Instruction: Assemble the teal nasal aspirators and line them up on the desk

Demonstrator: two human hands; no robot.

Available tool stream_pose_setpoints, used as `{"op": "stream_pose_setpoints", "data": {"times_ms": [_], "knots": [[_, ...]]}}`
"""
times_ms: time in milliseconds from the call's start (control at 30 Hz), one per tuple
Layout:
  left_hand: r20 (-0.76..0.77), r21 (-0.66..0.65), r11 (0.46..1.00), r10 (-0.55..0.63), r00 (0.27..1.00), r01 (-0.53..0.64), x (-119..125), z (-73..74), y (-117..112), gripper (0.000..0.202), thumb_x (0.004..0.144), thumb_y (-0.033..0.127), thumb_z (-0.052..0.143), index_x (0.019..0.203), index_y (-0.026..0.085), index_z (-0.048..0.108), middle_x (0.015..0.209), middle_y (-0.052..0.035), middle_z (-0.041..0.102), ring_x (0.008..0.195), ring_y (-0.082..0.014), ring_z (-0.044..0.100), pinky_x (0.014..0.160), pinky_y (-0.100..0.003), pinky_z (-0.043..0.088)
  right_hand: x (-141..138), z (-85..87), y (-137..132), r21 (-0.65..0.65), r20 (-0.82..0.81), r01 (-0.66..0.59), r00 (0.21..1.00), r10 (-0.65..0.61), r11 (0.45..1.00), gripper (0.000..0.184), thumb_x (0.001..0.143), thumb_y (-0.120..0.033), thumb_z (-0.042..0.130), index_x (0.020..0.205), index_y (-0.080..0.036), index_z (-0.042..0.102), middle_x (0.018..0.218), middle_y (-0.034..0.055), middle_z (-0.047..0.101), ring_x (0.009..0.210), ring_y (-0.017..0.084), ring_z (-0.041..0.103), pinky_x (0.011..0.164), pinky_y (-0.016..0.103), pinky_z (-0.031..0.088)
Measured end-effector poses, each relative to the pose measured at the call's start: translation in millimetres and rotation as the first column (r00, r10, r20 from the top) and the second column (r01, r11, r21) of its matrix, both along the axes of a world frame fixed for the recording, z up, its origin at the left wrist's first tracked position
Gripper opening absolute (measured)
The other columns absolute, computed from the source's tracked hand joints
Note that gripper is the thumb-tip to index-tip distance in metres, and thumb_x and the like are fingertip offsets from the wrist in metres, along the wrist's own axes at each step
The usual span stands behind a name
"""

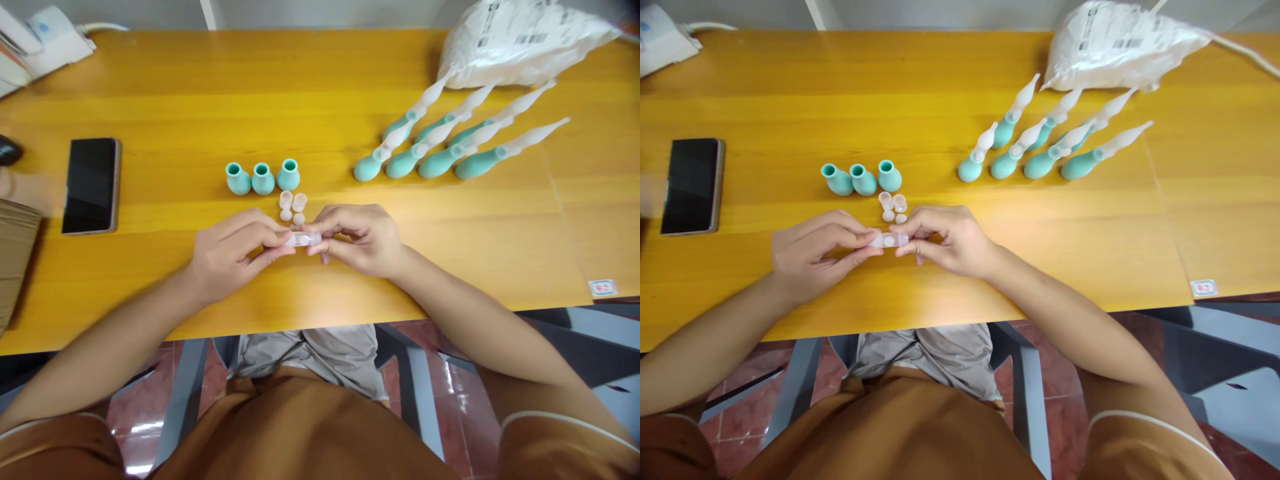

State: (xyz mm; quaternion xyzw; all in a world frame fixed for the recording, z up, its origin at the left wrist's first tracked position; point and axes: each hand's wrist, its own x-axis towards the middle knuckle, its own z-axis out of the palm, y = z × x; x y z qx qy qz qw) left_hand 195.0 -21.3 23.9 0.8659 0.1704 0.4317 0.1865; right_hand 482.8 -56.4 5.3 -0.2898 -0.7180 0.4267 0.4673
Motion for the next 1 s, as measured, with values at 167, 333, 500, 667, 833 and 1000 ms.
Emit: {"op": "stream_pose_setpoints", "data": {"times_ms": [167,333,500,667,833,1000], "knots": [[0.001,-0.009,1.0,0.011,1.0,-0.011,0.2,-0.3,0.2,0.013,0.112,0.022,0.093,0.112,0.027,0.082,0.112,-0.0028,0.094,0.092,-0.019,0.091,0.079,-0.031,0.075,-1.5,-0.3,-0.5,-0.034,-0.001,-0.003,1.0,0.003,0.999,0.025,0.11,-0.042,0.097,0.117,-0.019,0.09,0.102,0.0045,0.093,0.064,0.013,0.084,0.068,0.025,0.07],[0.056,-0.051,0.998,0.036,0.998,-0.033,5.2,-0.7,1.7,0.021,0.109,0.02,0.096,0.123,0.028,0.083,0.11,-0.0021,0.093,0.092,-0.0178,0.089,0.081,-0.03,0.072,-5.3,-0.1,-2.4,0.113,0.048,0.035,0.998,-0.04,0.993,0.022,0.114,-0.033,0.093,0.129,-0.018,0.086,0.099,0.002,0.091,0.067,0.011,0.083,0.07,0.022,0.067],[0.032,-0.093,0.996,0.014,0.999,-0.011,6.0,1.6,2.5,0.02,0.109,0.018,0.091,0.125,0.028,0.085,0.111,-0.0034,0.093,0.093,-0.0203,0.089,0.084,-0.034,0.073,-5.8,3.0,-1.8,0.278,0.15,0.045,0.985,-0.09,0.96,0.026,0.115,-0.034,0.092,0.133,-0.019,0.082,0.096,0.0019,0.087,0.073,0.013,0.081,0.073,0.024,0.065],[-0.014,-0.059,0.998,-0.013,1.0,0.012,4.1,4.3,3.8,0.017,0.112,0.02,0.088,0.125,0.029,0.083,0.109,-0.0018,0.091,0.095,-0.0196,0.087,0.083,-0.035,0.073,-4.6,4.5,2.5,0.317,0.186,-0.014,0.981,-0.047,0.948,0.023,0.119,-0.035,0.086,0.134,-0.02,0.079,0.103,0.0036,0.086,0.074,0.012,0.075,0.074,0.025,0.064],[-0.047,-0.051,0.998,-0.034,0.998,0.032,2.1,4.5,6.3,0.016,0.113,0.024,0.088,0.126,0.029,0.08,0.107,-0.0017,0.091,0.092,-0.0197,0.086,0.08,-0.035,0.072,-5.3,5.3,5.6,0.341,0.19,-0.029,0.981,-0.038,0.94,0.019,0.121,-0.034,0.082,0.134,-0.021,0.077,0.106,0.004,0.084,0.076,0.013,0.07,0.075,0.026,0.063],[-0.026,-0.043,0.995,-0.096,0.995,0.095,1.2,3.9,8.6,0.016,0.115,0.026,0.088,0.128,0.031,0.081,0.108,-0.0005,0.091,0.087,-0.0179,0.084,0.075,-0.033,0.07,-4.5,5.5,6.0,0.318,0.216,-0.057,0.976,-0.014,0.946,0.015,0.118,-0.027,0.083,0.131,-0.021,0.078,0.117,0.0071,0.081,0.08,0.012,0.07,0.074,0.026,0.064]]}}
